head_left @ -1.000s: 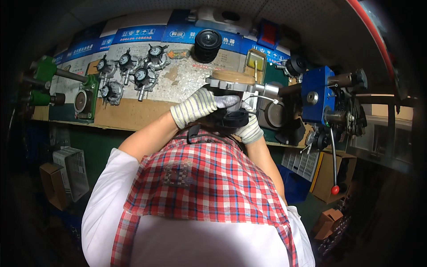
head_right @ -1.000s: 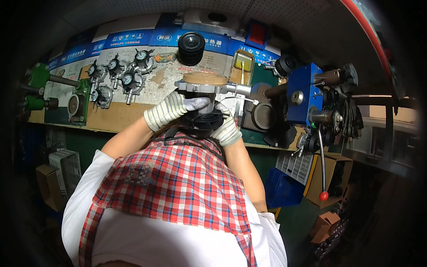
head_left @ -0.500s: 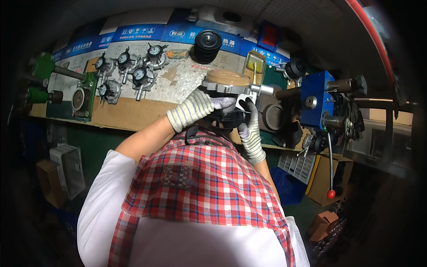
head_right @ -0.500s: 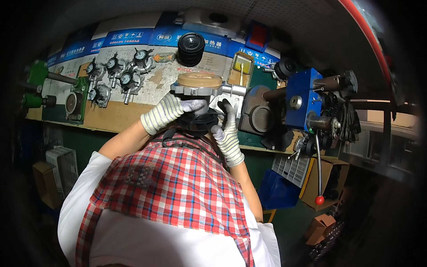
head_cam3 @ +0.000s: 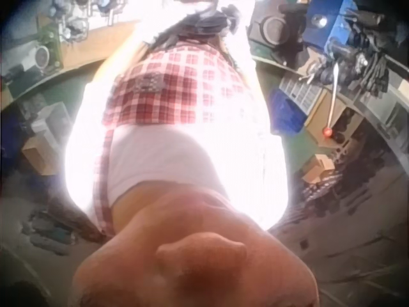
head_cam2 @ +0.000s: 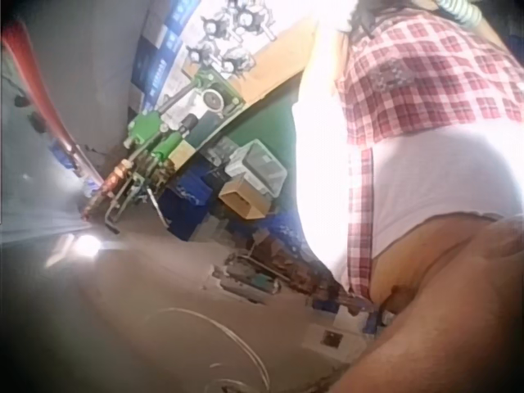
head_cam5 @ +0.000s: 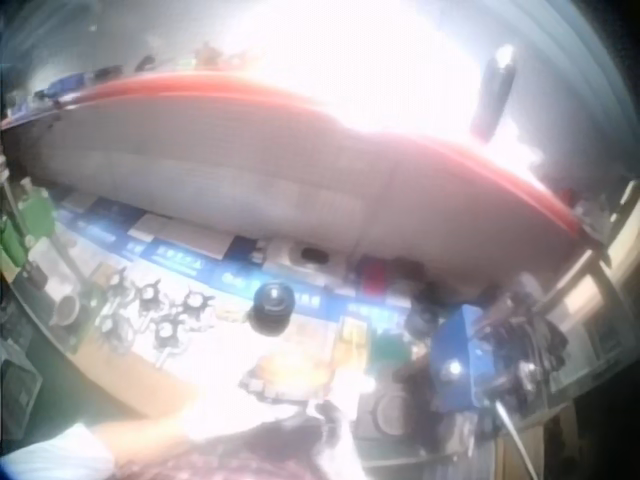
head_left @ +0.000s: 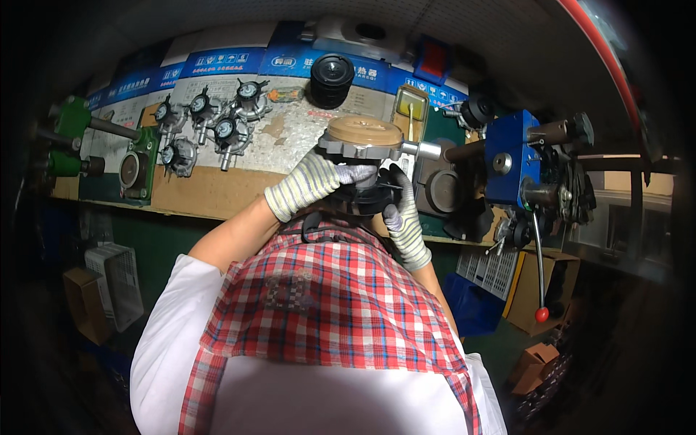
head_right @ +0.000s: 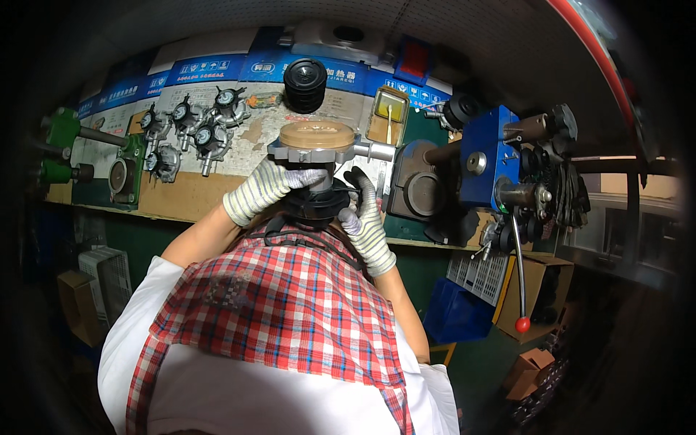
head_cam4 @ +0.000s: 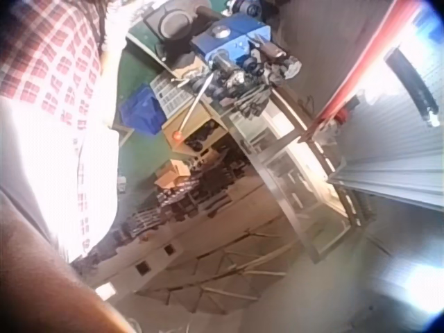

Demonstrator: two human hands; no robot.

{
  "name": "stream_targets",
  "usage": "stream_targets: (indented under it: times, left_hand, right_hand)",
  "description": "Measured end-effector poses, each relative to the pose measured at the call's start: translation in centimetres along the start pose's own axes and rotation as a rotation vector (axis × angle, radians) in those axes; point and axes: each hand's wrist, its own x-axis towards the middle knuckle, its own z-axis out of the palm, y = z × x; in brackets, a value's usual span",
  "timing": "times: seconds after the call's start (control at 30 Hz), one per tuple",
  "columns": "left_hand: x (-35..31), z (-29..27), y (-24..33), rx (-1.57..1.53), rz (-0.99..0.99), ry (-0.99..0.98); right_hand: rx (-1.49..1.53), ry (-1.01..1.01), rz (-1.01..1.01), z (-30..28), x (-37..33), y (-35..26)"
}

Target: The person repeatedly picks up small mechanical components from a workbench, places them into a blue press machine, and operates the lever to press-fit a circular disc onto each part. The person then removes the assembled unit and places it on the bench, repeating the process for multiple items.

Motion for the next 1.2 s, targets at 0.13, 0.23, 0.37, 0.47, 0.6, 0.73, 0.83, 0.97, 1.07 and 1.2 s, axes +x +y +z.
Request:
stream_targets:
  times: [0.13, 0.23, 0.37, 0.47, 0.6, 0.73, 0.83, 0.97, 1.07, 1.2]
  left_hand:
    - [-0.5, 1.5, 0.8, -0.070, -0.134, -0.028]
    - [-0.2, 2.8, -0.1, 0.005, -0.177, -0.046]
    - [1.0, 6.3, -1.5, -0.076, -0.280, -0.095]
    - [2.8, 8.6, -5.5, -0.279, -0.534, -0.185]
    - [4.9, 16.0, -8.1, -0.453, -0.929, -0.267]
    - [6.3, 23.3, -8.7, -0.488, -1.003, -0.535]
    - [7.9, 23.0, -13.8, -0.476, -1.108, -0.723]
    - [7.7, 20.7, -13.1, -0.204, -0.911, -0.517]
    - [6.5, 16.2, -13.9, -0.277, -0.860, -0.204]
    - [3.3, 9.7, -14.9, -0.271, -0.742, 0.093]
  right_hand:
    - [0.063, 0.018, 0.044, -1.0, -1.4, 0.2]
    - [0.125, 0.045, 0.060, -2.1, -2.8, -0.7]
    - [-0.134, 0.097, 0.006, -4.7, -6.5, -1.7]
    - [-0.347, 0.077, 0.013, -6.6, -8.6, -2.5]
    - [-0.524, 0.345, -0.026, -10.8, -11.6, -0.6]
    - [-0.204, 0.732, 0.197, -17.2, -14.5, -1.2]
    - [-0.114, 0.867, 0.308, -24.6, -15.6, -0.8]
    - [-0.145, 0.967, 0.254, -35.2, -12.5, -1.1]
    - [-0.192, 0.985, 0.158, -42.6, -6.2, -3.0]
    - [-0.052, 0.843, 0.323, -46.5, 3.9, -5.5]
